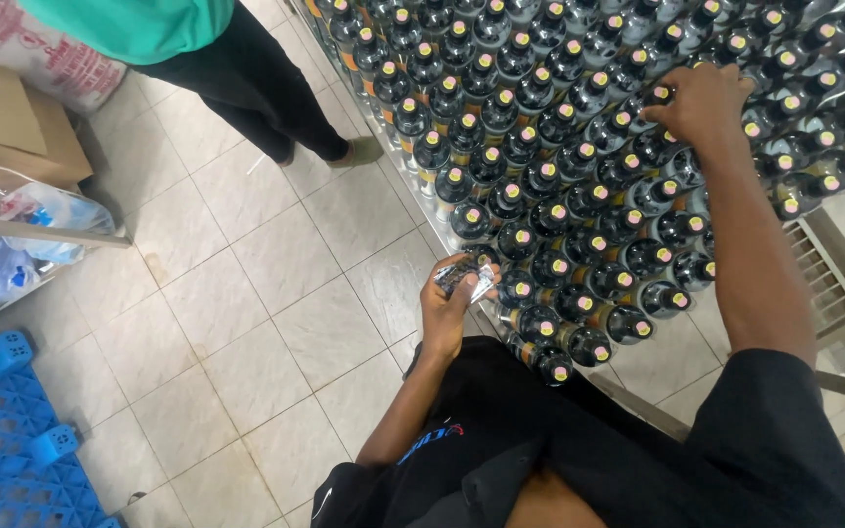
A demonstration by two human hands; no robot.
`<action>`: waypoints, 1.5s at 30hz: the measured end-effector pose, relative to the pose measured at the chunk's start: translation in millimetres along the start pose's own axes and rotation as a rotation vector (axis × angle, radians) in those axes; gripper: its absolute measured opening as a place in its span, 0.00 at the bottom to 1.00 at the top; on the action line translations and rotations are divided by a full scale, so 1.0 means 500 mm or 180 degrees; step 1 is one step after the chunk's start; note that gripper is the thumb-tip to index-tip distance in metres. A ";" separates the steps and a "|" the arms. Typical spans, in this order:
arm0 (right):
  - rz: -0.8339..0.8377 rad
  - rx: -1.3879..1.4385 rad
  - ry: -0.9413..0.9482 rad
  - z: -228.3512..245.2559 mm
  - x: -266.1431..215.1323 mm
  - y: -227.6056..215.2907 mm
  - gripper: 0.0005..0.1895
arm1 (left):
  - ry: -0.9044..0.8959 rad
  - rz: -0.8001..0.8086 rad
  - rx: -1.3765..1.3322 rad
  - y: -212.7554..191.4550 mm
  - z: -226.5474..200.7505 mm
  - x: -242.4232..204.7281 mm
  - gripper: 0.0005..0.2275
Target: The person stands in a storage area and applies small round stickers to the caps of numerous dark bottles arranged on a metal table. They hold a sheet of stickers in one hand and use the other hand to peel and place them on the bottle tops.
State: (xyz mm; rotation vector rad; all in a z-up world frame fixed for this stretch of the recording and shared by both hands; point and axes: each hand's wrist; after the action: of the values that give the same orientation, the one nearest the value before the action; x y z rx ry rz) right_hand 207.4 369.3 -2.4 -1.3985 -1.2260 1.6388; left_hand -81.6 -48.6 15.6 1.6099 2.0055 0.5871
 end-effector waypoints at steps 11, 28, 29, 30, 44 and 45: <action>-0.0109 0.0061 -0.0138 0.002 -0.005 0.015 0.31 | -0.0053 0.0098 -0.0042 0.014 -0.007 -0.006 0.22; -0.0255 0.2600 -0.2075 0.295 -0.623 0.030 0.16 | 0.0413 0.0546 -0.0256 0.063 0.101 0.003 0.20; -0.0565 0.2710 -0.2119 0.295 -0.644 0.057 0.15 | 0.0442 0.0682 0.0140 0.056 0.117 0.004 0.19; -0.0596 0.2726 -0.2003 0.292 -0.648 0.073 0.15 | 0.0357 0.0758 0.0120 0.066 0.109 -0.006 0.19; -0.1142 0.3515 -0.2135 0.269 -0.648 0.098 0.05 | 0.0458 0.0851 0.0433 0.108 0.079 -0.027 0.17; -0.1132 0.3509 -0.2140 0.257 -0.634 0.103 0.05 | 0.0461 0.0842 0.0427 0.118 0.070 -0.025 0.17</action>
State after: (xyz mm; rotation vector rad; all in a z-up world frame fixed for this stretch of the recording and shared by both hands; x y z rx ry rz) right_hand 156.6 33.6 63.7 0.0482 -0.5759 2.0490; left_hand -12.4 -47.9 26.0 1.9846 1.9840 0.6958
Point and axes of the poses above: each hand's wrist, its own x-axis towards the middle knuckle, its own y-axis out of the palm, z = x × y, and after that the axes turned 14 degrees about z, right-handed
